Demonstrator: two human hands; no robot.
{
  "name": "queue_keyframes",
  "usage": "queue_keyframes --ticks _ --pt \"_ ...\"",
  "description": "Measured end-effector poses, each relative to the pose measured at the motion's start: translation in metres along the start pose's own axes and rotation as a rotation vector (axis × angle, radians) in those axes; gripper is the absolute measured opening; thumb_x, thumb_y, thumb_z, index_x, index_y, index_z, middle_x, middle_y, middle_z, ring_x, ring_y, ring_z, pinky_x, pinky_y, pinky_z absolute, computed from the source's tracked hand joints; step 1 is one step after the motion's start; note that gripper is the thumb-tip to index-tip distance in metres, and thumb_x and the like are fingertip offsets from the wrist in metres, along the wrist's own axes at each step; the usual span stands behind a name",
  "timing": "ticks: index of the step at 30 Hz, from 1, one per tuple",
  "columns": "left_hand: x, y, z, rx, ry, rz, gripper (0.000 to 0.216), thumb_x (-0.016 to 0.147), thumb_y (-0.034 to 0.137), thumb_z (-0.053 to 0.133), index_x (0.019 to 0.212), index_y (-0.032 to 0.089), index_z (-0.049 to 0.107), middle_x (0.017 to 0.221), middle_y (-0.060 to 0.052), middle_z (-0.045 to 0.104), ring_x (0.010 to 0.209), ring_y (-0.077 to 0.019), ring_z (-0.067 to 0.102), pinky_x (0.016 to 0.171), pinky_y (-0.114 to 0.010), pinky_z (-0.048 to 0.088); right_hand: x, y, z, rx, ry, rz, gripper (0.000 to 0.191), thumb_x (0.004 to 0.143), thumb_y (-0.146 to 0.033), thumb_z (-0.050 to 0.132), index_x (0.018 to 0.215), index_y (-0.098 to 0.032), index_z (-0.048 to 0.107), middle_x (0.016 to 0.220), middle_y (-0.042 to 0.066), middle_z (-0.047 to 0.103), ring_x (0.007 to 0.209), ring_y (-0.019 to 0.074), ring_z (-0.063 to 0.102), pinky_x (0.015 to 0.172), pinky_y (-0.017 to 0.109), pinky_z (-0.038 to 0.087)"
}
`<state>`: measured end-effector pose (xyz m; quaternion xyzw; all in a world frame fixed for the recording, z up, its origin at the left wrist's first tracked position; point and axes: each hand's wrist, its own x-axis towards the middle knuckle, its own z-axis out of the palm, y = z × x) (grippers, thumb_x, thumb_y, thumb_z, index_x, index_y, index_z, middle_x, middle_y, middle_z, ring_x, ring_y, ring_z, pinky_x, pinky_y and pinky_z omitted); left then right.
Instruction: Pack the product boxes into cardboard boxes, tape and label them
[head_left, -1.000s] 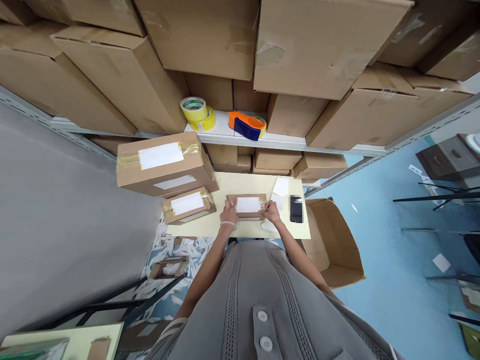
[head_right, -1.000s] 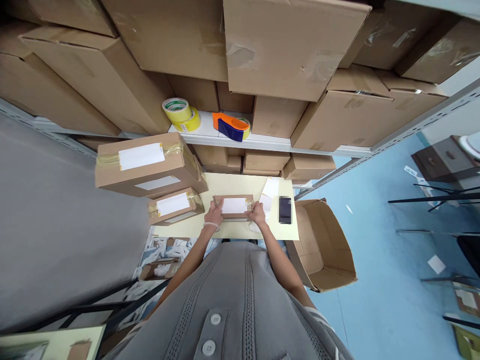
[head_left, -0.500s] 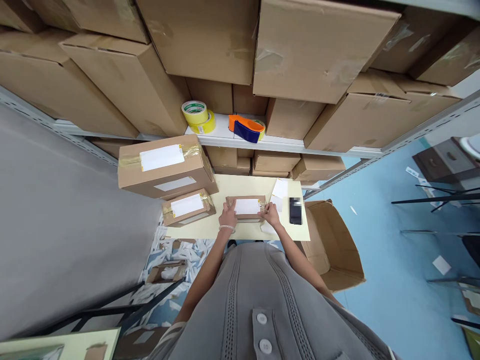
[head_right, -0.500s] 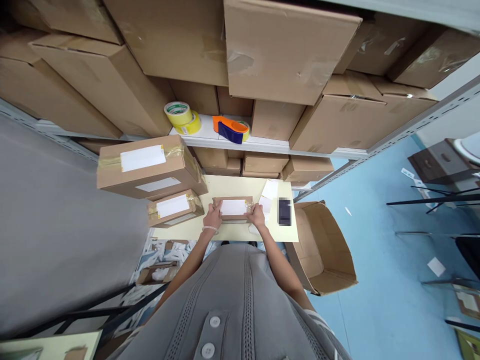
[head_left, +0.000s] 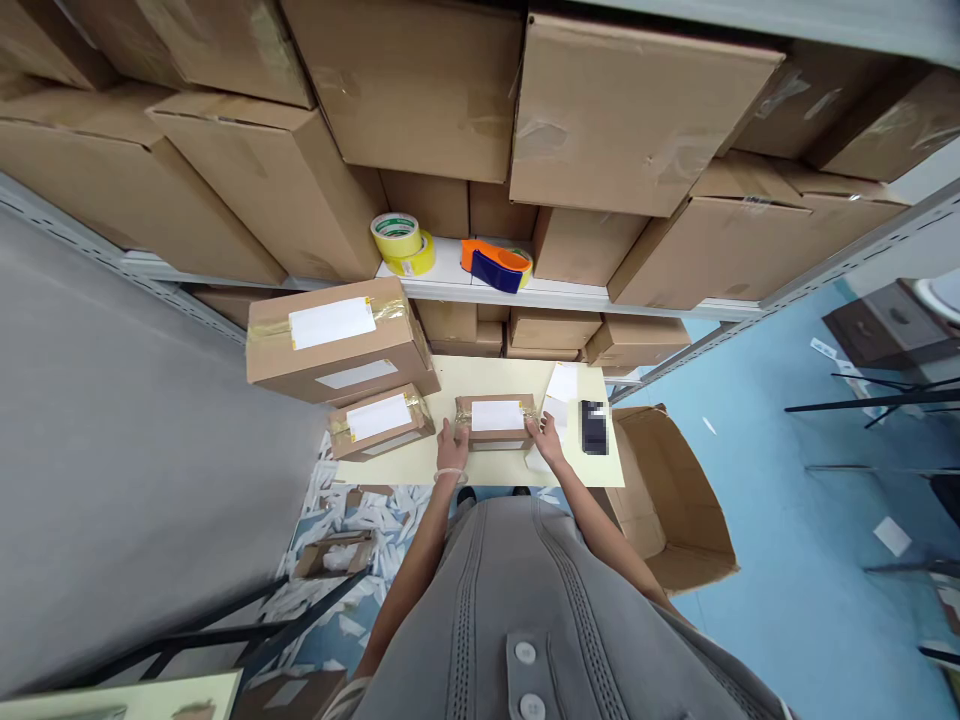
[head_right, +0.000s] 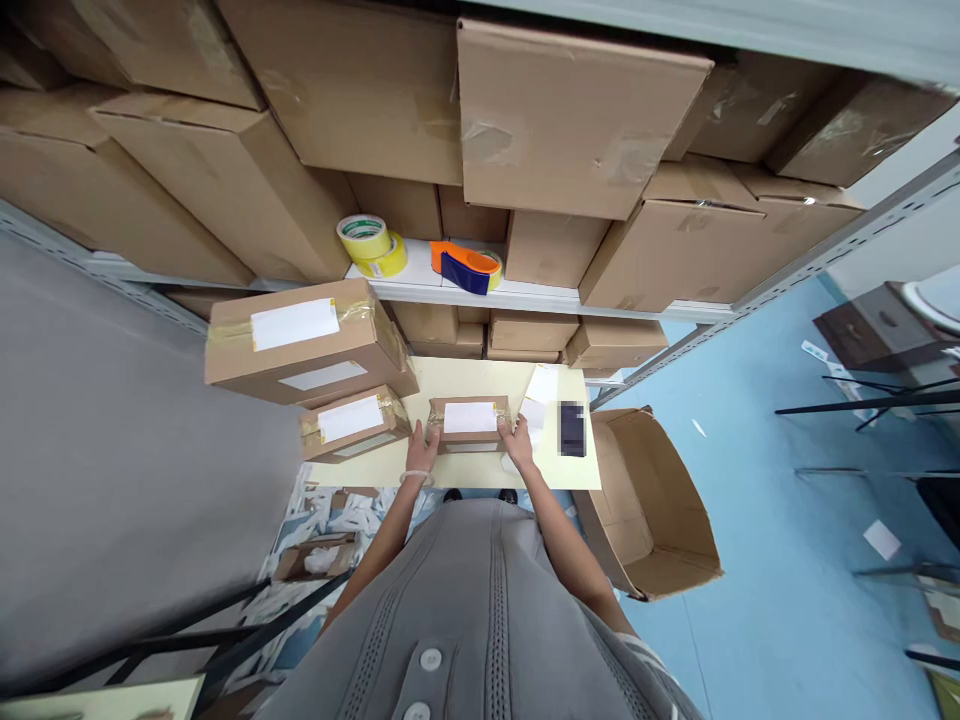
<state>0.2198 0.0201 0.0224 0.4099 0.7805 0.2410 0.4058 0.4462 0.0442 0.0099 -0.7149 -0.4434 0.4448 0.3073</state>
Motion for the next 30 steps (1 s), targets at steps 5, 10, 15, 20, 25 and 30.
queue_keyframes --ticks 5,10,15,20,25,30 --pt "0.004 -0.004 0.005 -0.160 -0.066 -0.046 0.071 0.093 0.041 0.046 0.153 0.013 0.022 0.155 -0.014 0.033 0.144 -0.0237 0.031 0.115 -0.033 0.028 -0.010 -0.007 -0.003 -0.050 -0.068 0.079 0.076 0.085 -0.065 0.043 0.143 -0.016 0.041 0.143 0.013 0.050 0.133 0.0274 0.046 0.109 0.038 0.034" --pt "0.006 -0.003 0.003 -0.138 -0.063 -0.055 0.064 0.093 0.040 0.047 0.149 0.016 0.031 0.149 -0.013 0.044 0.138 -0.0239 0.041 0.111 -0.034 0.034 -0.018 -0.019 -0.003 -0.096 -0.110 0.080 0.062 0.090 -0.058 0.040 0.133 -0.016 0.053 0.134 0.013 0.059 0.125 0.0282 0.054 0.104 0.039 0.040" --pt "0.007 0.000 -0.014 -0.095 -0.038 -0.069 0.056 0.092 0.040 0.047 0.143 0.016 0.041 0.147 -0.012 0.047 0.136 -0.0247 0.044 0.111 -0.037 0.035 -0.032 -0.027 0.002 -0.182 -0.130 0.034 0.052 0.092 -0.053 0.041 0.124 -0.017 0.060 0.124 0.013 0.065 0.118 0.0300 0.058 0.099 0.040 0.043" --pt "-0.001 0.008 -0.033 -0.042 -0.029 -0.078 0.056 0.091 0.044 0.049 0.141 0.019 0.046 0.142 -0.012 0.053 0.133 -0.0268 0.048 0.109 -0.039 0.037 -0.050 -0.027 0.006 -0.161 -0.084 0.017 0.046 0.091 -0.051 0.045 0.122 -0.021 0.060 0.120 0.011 0.068 0.114 0.0298 0.061 0.095 0.040 0.046" --pt "-0.015 0.021 -0.049 -0.005 -0.024 0.019 0.056 0.093 0.042 0.045 0.144 0.019 0.043 0.140 -0.011 0.055 0.129 -0.0265 0.051 0.107 -0.040 0.040 -0.059 -0.028 0.003 -0.074 -0.037 -0.051 0.043 0.091 -0.048 0.046 0.124 -0.024 0.059 0.123 0.007 0.067 0.117 0.0279 0.059 0.098 0.042 0.045" --pt "-0.026 0.034 -0.066 -0.138 0.038 0.191 0.055 0.093 0.040 0.048 0.145 0.025 0.042 0.148 -0.004 0.048 0.134 -0.0234 0.047 0.112 -0.036 0.036 -0.063 -0.039 -0.001 0.081 0.003 -0.164 0.050 0.089 -0.047 0.047 0.134 -0.026 0.053 0.131 0.004 0.062 0.120 0.0260 0.058 0.101 0.042 0.045"
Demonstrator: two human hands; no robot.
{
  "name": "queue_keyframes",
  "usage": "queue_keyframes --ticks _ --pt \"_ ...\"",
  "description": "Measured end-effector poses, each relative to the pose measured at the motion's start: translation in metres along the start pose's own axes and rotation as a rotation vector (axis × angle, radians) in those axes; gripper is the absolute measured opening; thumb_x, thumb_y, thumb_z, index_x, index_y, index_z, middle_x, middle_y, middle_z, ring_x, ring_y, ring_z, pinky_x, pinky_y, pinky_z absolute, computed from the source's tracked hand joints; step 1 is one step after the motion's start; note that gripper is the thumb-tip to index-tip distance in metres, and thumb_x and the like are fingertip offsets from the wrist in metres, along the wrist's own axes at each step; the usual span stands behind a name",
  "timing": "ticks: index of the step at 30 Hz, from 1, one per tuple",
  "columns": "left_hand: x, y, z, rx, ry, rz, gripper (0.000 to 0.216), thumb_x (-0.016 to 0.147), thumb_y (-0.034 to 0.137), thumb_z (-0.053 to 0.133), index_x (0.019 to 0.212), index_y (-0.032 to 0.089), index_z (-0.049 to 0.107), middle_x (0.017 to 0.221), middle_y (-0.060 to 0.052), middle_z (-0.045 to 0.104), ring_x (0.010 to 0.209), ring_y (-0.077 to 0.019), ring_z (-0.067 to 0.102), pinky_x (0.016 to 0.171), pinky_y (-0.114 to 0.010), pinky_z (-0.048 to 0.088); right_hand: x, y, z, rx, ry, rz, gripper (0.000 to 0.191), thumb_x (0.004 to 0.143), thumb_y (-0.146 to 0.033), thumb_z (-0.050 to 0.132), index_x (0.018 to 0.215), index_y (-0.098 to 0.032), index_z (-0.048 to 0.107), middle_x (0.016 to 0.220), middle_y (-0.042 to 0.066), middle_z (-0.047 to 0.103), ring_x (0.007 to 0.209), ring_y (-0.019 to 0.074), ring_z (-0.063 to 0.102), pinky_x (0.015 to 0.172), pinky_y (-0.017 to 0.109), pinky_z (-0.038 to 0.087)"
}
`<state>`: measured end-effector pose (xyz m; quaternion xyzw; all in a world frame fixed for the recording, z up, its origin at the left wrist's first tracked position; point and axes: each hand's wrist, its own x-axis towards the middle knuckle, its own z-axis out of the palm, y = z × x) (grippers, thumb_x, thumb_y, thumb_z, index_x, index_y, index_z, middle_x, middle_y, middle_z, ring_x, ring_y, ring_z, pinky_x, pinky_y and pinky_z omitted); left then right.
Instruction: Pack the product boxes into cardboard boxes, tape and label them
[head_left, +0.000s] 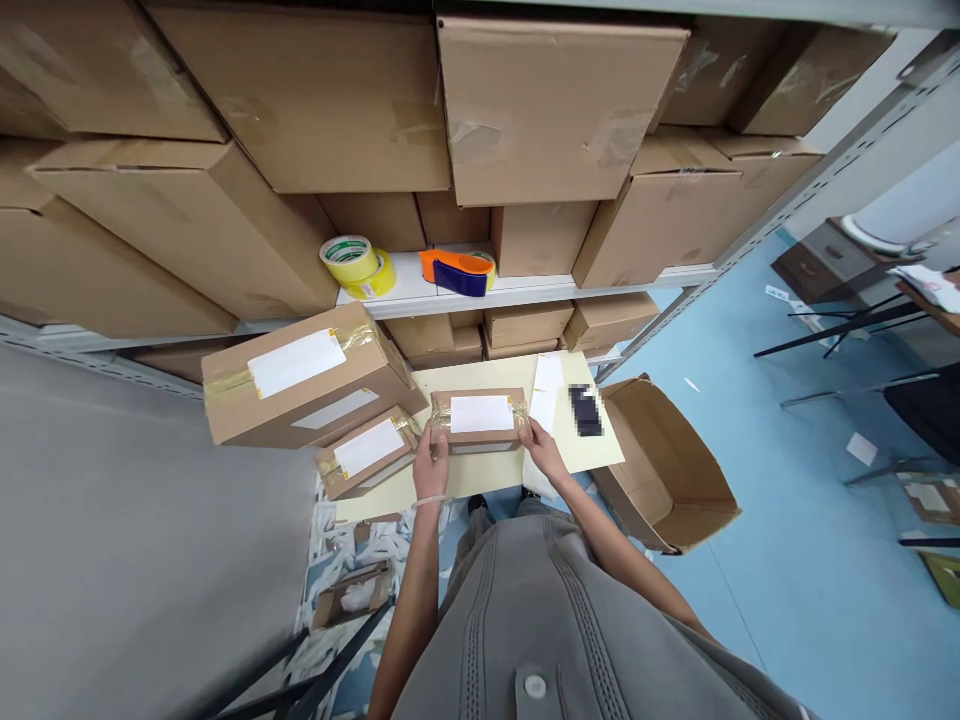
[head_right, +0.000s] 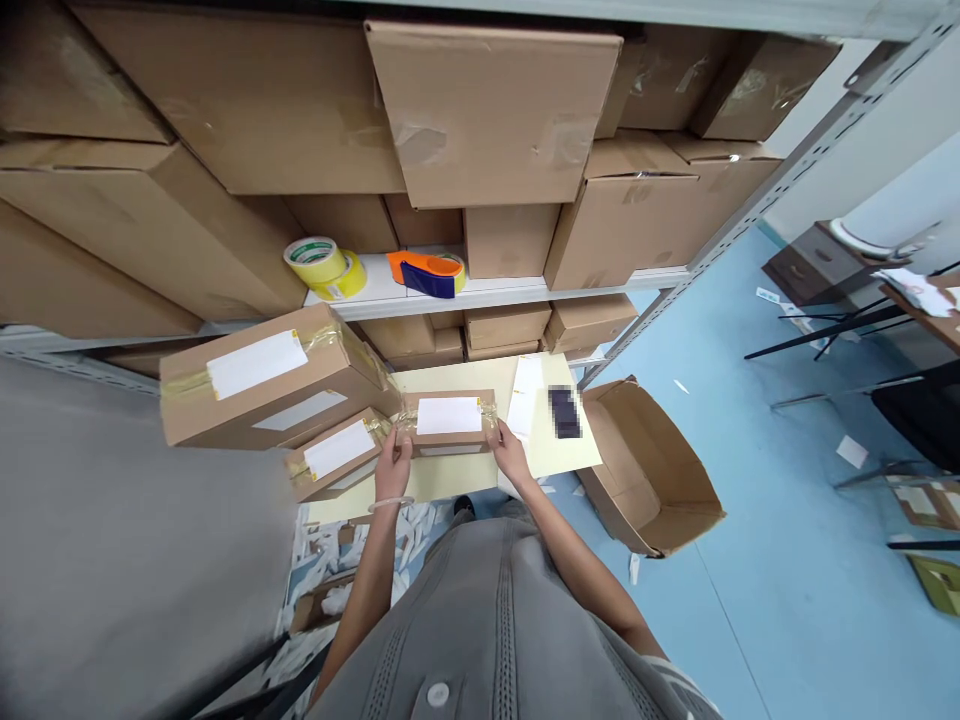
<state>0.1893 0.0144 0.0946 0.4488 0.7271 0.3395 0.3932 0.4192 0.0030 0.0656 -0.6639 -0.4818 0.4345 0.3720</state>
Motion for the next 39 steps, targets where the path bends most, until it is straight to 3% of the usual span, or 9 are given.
queue_keyframes --ticks 7,11,16,25,32,39 --pt "-0.005 0.019 -0.010 -0.111 0.000 0.103 0.058 0.092 0.044 0.051 0.146 0.026 0.041 0.152 -0.003 0.042 0.137 -0.0227 0.043 0.113 -0.035 0.036 -0.003 -0.026 -0.010 0.089 0.057 -0.067 0.056 0.089 -0.050 0.048 0.139 -0.025 0.050 0.137 0.005 0.058 0.113 0.0251 0.062 0.099 0.039 0.048" --pt "-0.007 0.020 -0.006 -0.093 -0.103 0.061 0.062 0.091 0.044 0.052 0.148 0.025 0.038 0.147 -0.005 0.048 0.130 -0.0224 0.051 0.110 -0.034 0.039 -0.014 -0.032 -0.023 0.064 0.134 -0.057 0.057 0.090 -0.050 0.048 0.140 -0.024 0.049 0.135 0.005 0.059 0.114 0.0248 0.061 0.097 0.037 0.049" --pt "-0.010 0.018 0.011 -0.001 -0.300 0.006 0.062 0.093 0.043 0.048 0.150 0.024 0.034 0.142 -0.005 0.054 0.126 -0.0215 0.055 0.107 -0.032 0.042 -0.038 -0.034 -0.041 -0.015 0.255 0.046 0.054 0.090 -0.047 0.047 0.139 -0.024 0.052 0.126 0.006 0.066 0.098 0.0250 0.066 0.092 0.038 0.050" --pt "-0.036 0.032 0.059 0.113 -0.533 0.114 0.064 0.092 0.043 0.050 0.151 0.027 0.032 0.144 -0.001 0.051 0.125 -0.0211 0.056 0.106 -0.031 0.042 -0.077 -0.009 -0.093 0.021 0.462 0.111 0.054 0.089 -0.047 0.046 0.136 -0.024 0.056 0.128 0.004 0.064 0.113 0.0273 0.060 0.096 0.037 0.047" --pt "-0.088 0.032 0.101 0.073 -0.584 0.053 0.067 0.091 0.042 0.052 0.151 0.022 0.030 0.147 -0.005 0.048 0.126 -0.0214 0.055 0.105 -0.030 0.043 -0.078 0.015 -0.154 -0.067 0.499 0.167 0.051 0.087 -0.048 0.045 0.127 -0.022 0.064 0.108 0.003 0.072 0.094 0.0258 0.063 0.086 0.033 0.047" --pt "-0.138 0.040 0.172 0.020 -0.634 0.029 0.071 0.088 0.045 0.056 0.150 0.016 0.034 0.140 -0.011 0.055 0.119 -0.0220 0.061 0.103 -0.032 0.046 -0.089 0.039 -0.232 -0.212 0.531 0.216 0.049 0.087 -0.046 0.044 0.122 -0.022 0.067 0.086 0.003 0.073 0.080 0.0222 0.062 0.079 0.030 0.046"
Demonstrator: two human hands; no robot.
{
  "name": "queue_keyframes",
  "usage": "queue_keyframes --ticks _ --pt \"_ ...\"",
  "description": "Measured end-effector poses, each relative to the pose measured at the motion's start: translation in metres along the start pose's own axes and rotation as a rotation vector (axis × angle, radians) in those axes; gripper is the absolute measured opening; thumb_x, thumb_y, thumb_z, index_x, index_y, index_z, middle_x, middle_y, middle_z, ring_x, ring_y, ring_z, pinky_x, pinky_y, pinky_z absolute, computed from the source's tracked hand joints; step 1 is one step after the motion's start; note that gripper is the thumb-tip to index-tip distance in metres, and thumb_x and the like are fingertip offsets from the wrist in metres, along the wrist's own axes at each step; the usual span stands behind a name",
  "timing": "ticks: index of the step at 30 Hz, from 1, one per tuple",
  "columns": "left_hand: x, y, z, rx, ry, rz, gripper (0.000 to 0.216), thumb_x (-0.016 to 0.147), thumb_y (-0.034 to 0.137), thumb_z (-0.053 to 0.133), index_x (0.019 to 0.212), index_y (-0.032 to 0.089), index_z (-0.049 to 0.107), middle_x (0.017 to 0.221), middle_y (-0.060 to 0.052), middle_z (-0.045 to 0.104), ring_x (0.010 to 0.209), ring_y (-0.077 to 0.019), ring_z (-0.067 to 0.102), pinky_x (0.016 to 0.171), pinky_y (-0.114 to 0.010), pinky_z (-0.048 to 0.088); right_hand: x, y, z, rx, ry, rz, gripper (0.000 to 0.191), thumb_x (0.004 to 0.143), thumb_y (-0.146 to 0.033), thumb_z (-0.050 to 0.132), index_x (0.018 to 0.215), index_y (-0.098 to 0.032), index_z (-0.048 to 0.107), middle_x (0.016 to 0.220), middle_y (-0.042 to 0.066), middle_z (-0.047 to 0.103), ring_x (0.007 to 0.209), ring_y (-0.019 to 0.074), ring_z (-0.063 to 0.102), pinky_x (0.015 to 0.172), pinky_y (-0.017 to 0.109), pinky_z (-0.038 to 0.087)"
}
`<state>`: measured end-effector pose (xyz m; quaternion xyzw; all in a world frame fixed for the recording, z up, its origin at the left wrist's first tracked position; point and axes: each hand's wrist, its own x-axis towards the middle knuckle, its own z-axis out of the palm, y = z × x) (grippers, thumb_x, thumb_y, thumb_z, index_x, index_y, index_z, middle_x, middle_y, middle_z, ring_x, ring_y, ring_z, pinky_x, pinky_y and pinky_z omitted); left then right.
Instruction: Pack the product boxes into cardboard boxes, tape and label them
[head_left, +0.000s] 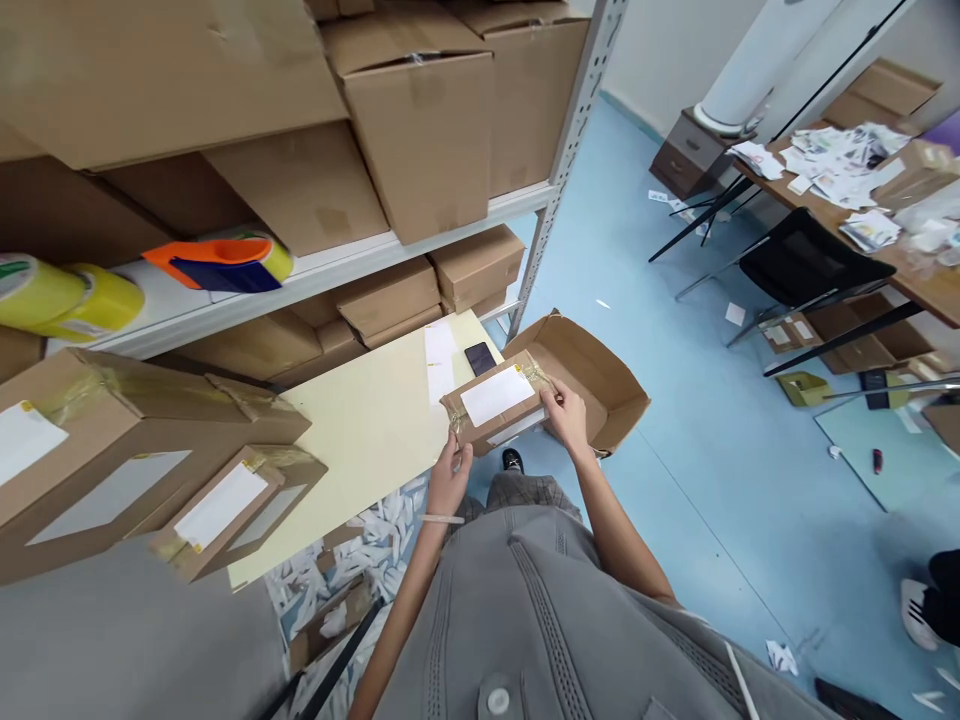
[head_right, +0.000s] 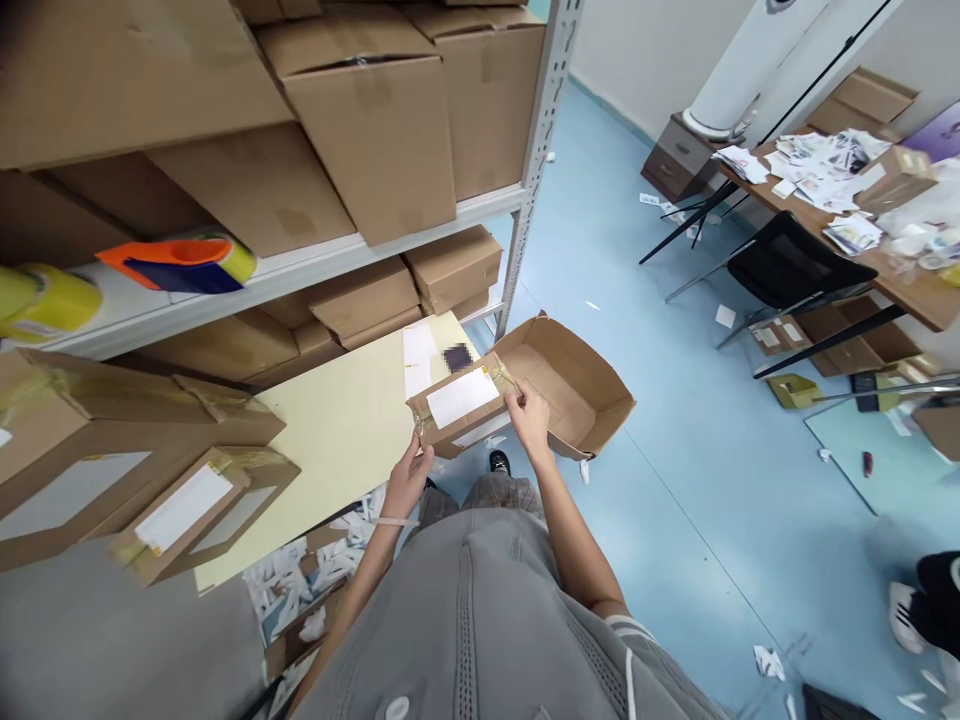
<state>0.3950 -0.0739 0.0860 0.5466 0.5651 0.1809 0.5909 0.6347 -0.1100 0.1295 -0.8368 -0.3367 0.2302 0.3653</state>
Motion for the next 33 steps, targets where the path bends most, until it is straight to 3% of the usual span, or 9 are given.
queue_keyframes --ticks 4,8,13,20,25,29,33 --pt "0.005 0.009 0.056 -0.014 -0.035 -0.001 0.070 0.087 0.045 0.058 0.148 0.016 0.038 0.135 -0.012 0.059 0.116 -0.0247 0.063 0.102 -0.037 0.047 0.023 0.037 -0.038 -0.048 0.040 0.043 0.050 0.086 -0.050 0.045 0.121 -0.023 0.068 0.082 0.004 0.073 0.077 0.0234 0.062 0.079 0.033 0.047" --pt "0.018 0.019 0.107 -0.025 -0.090 -0.021 0.065 0.089 0.043 0.057 0.147 0.019 0.040 0.139 -0.007 0.056 0.117 -0.0231 0.062 0.103 -0.035 0.046 0.049 0.075 -0.072 -0.063 0.057 0.046 0.049 0.087 -0.053 0.045 0.120 -0.024 0.068 0.096 0.006 0.074 0.085 0.0256 0.064 0.083 0.036 0.047" --pt "0.051 0.041 0.151 -0.032 -0.155 -0.088 0.064 0.087 0.047 0.061 0.142 0.017 0.047 0.141 -0.009 0.054 0.120 -0.0262 0.060 0.102 -0.037 0.048 0.080 0.104 -0.105 -0.107 0.074 0.091 0.046 0.088 -0.050 0.046 0.120 -0.025 0.068 0.107 0.007 0.073 0.100 0.0289 0.063 0.091 0.039 0.045" --pt "0.107 0.082 0.185 -0.104 -0.219 0.063 0.065 0.087 0.045 0.059 0.144 0.018 0.044 0.146 -0.007 0.047 0.125 -0.0255 0.055 0.104 -0.036 0.046 0.141 0.115 -0.134 -0.043 0.132 0.002 0.046 0.089 -0.047 0.046 0.123 -0.023 0.065 0.116 0.007 0.070 0.106 0.0282 0.062 0.096 0.039 0.044" --pt "0.141 0.089 0.208 -0.008 -0.164 0.098 0.069 0.089 0.038 0.058 0.150 0.018 0.033 0.153 -0.009 0.036 0.138 -0.0245 0.041 0.112 -0.034 0.035 0.183 0.127 -0.138 0.082 0.124 -0.017 0.062 0.089 -0.048 0.045 0.142 -0.017 0.046 0.147 0.010 0.047 0.134 0.0269 0.043 0.112 0.041 0.031" --pt "0.138 0.073 0.213 -0.019 -0.120 0.063 0.074 0.086 0.035 0.061 0.151 0.018 0.030 0.154 -0.013 0.035 0.138 -0.0257 0.041 0.110 -0.036 0.037 0.188 0.142 -0.129 0.125 0.127 0.064 0.066 0.089 -0.046 0.044 0.147 -0.016 0.039 0.152 0.011 0.038 0.141 0.0251 0.035 0.117 0.041 0.026" --pt "0.123 0.057 0.199 -0.070 -0.069 0.018 0.068 0.086 0.029 0.061 0.148 0.016 0.035 0.150 -0.017 0.041 0.135 -0.0256 0.045 0.109 -0.039 0.038 0.176 0.157 -0.115 0.131 0.044 0.089 0.065 0.088 -0.046 0.047 0.145 -0.015 0.041 0.151 0.012 0.041 0.139 0.0252 0.038 0.115 0.041 0.029"
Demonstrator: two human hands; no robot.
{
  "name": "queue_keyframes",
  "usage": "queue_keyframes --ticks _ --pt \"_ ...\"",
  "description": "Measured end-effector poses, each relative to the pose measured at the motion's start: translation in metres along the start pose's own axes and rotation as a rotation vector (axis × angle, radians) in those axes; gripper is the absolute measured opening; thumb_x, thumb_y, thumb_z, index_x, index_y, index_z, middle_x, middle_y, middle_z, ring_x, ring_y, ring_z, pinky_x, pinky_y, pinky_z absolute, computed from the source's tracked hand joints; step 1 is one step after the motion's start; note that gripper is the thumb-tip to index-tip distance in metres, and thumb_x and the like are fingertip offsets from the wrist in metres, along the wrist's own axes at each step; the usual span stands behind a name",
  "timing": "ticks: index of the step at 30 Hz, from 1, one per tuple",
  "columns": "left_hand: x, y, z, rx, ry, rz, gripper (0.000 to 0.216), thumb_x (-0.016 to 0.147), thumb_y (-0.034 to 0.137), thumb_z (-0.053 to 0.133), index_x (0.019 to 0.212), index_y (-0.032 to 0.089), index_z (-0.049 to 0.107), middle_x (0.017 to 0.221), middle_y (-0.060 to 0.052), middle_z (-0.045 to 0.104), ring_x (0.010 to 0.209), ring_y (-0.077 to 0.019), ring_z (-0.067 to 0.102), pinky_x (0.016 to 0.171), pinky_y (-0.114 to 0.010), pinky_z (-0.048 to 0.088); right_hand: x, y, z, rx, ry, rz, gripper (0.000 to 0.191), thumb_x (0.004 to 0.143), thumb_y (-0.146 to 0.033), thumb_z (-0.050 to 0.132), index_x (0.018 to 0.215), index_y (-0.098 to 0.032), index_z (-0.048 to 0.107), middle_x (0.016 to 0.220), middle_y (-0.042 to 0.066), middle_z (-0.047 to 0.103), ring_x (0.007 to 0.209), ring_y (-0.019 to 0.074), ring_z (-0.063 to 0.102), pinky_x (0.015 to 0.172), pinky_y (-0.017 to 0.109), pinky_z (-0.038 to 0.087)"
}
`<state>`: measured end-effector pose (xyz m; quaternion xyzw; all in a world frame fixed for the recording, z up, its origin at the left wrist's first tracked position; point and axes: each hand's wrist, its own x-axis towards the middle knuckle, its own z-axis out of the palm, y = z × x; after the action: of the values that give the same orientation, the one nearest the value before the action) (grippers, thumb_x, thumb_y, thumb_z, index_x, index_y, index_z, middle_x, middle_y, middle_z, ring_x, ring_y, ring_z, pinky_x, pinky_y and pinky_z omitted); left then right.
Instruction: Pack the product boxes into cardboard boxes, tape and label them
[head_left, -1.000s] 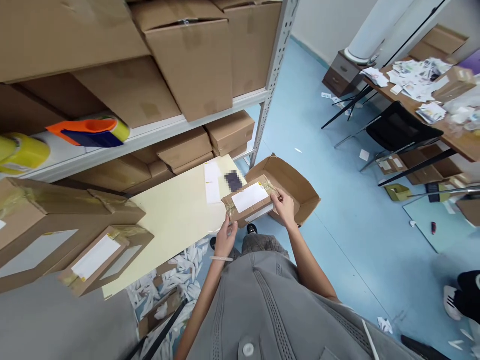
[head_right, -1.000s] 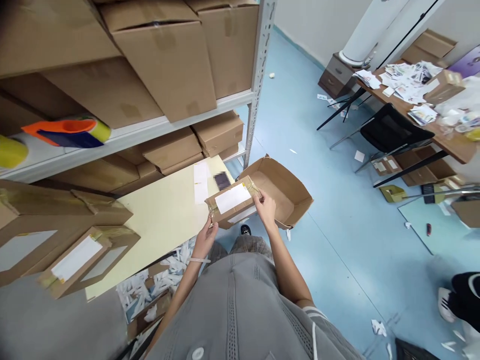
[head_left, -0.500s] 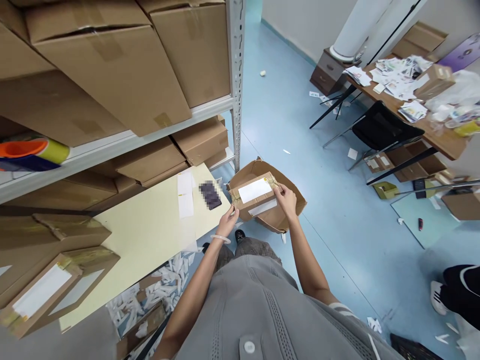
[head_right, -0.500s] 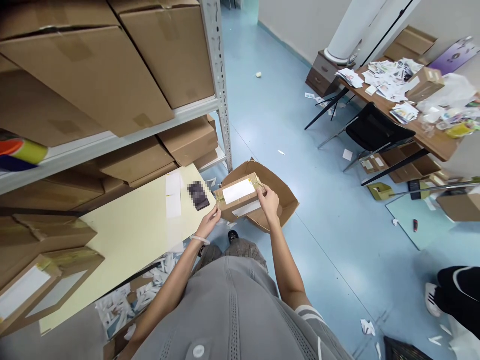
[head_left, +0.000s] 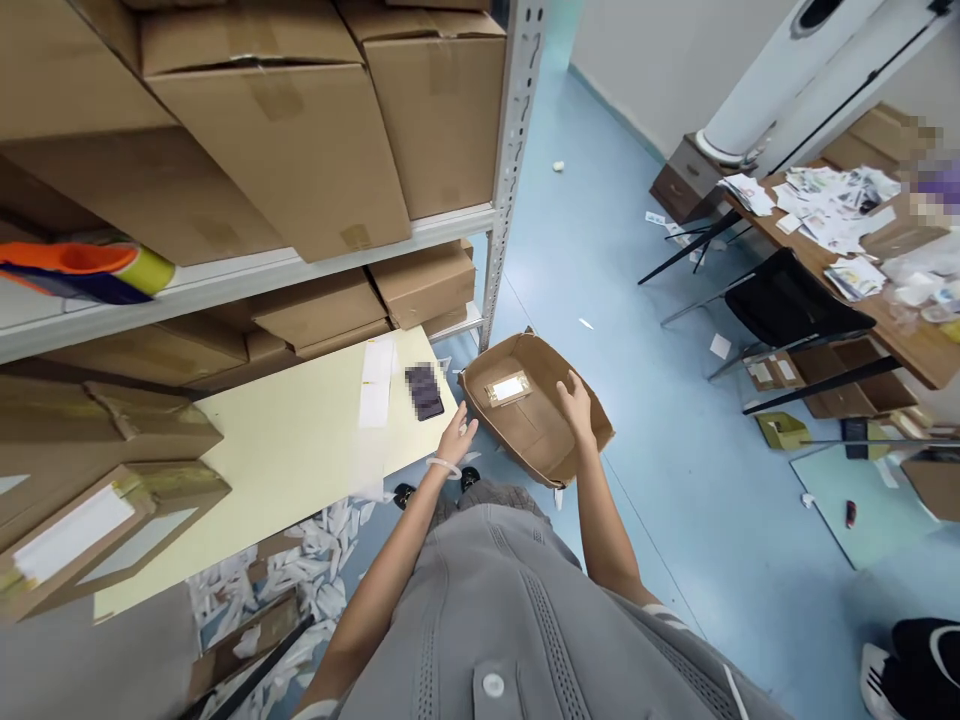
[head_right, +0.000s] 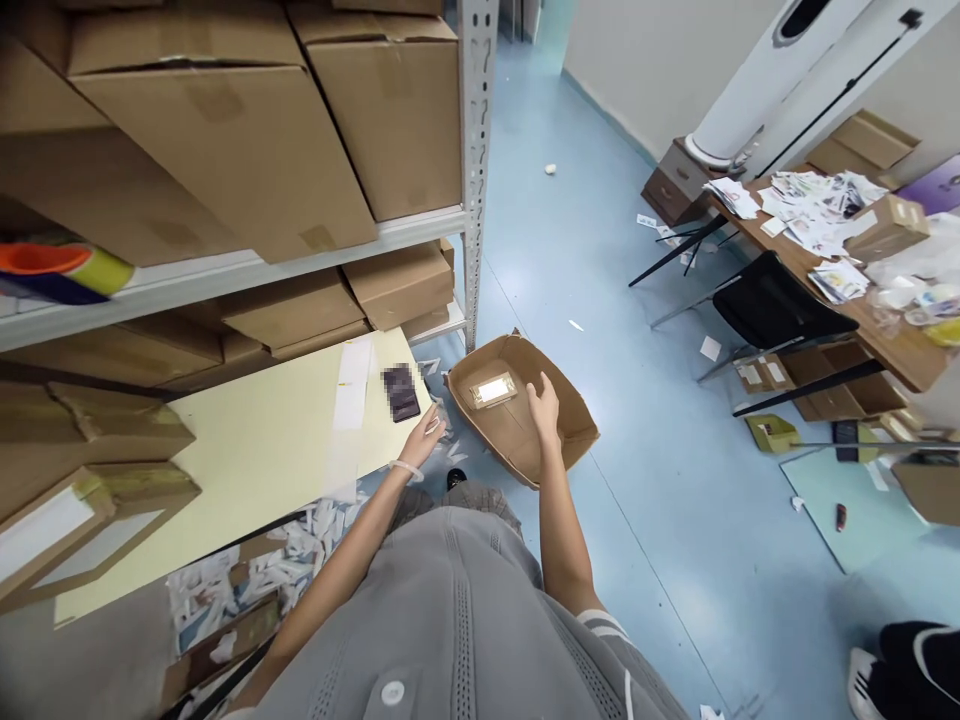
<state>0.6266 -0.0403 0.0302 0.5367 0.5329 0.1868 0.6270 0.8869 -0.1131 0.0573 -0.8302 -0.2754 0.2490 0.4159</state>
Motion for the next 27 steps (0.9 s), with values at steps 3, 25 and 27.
queue_keyframes --ticks 3,25,27 --pt "-0.008 -0.002 -0.018 -0.024 0.062 -0.035 0.064 0.087 0.027 0.059 0.147 0.016 0.037 0.146 -0.018 0.046 0.133 -0.0241 0.048 0.109 -0.038 0.039 -0.009 0.005 0.007 -0.003 -0.038 0.005 0.064 0.088 -0.045 0.047 0.145 -0.016 0.042 0.149 0.013 0.044 0.136 0.0252 0.043 0.113 0.041 0.034" --pt "-0.078 -0.056 -0.178 -0.315 0.615 0.066 0.056 0.084 0.029 0.059 0.138 0.019 0.049 0.131 -0.014 0.062 0.120 -0.0222 0.058 0.102 -0.040 0.045 -0.064 -0.083 0.084 0.133 -0.247 -0.244 0.058 0.081 -0.048 0.053 0.129 -0.014 0.056 0.125 0.016 0.063 0.115 0.0268 0.059 0.101 0.042 0.044" --pt "-0.092 -0.068 -0.198 -0.343 0.691 0.064 0.055 0.084 0.028 0.060 0.137 0.019 0.049 0.130 -0.014 0.062 0.119 -0.0213 0.059 0.103 -0.039 0.045 -0.064 -0.098 0.107 0.109 -0.293 -0.265 0.058 0.080 -0.048 0.054 0.126 -0.013 0.057 0.123 0.017 0.064 0.112 0.0271 0.061 0.100 0.043 0.045"
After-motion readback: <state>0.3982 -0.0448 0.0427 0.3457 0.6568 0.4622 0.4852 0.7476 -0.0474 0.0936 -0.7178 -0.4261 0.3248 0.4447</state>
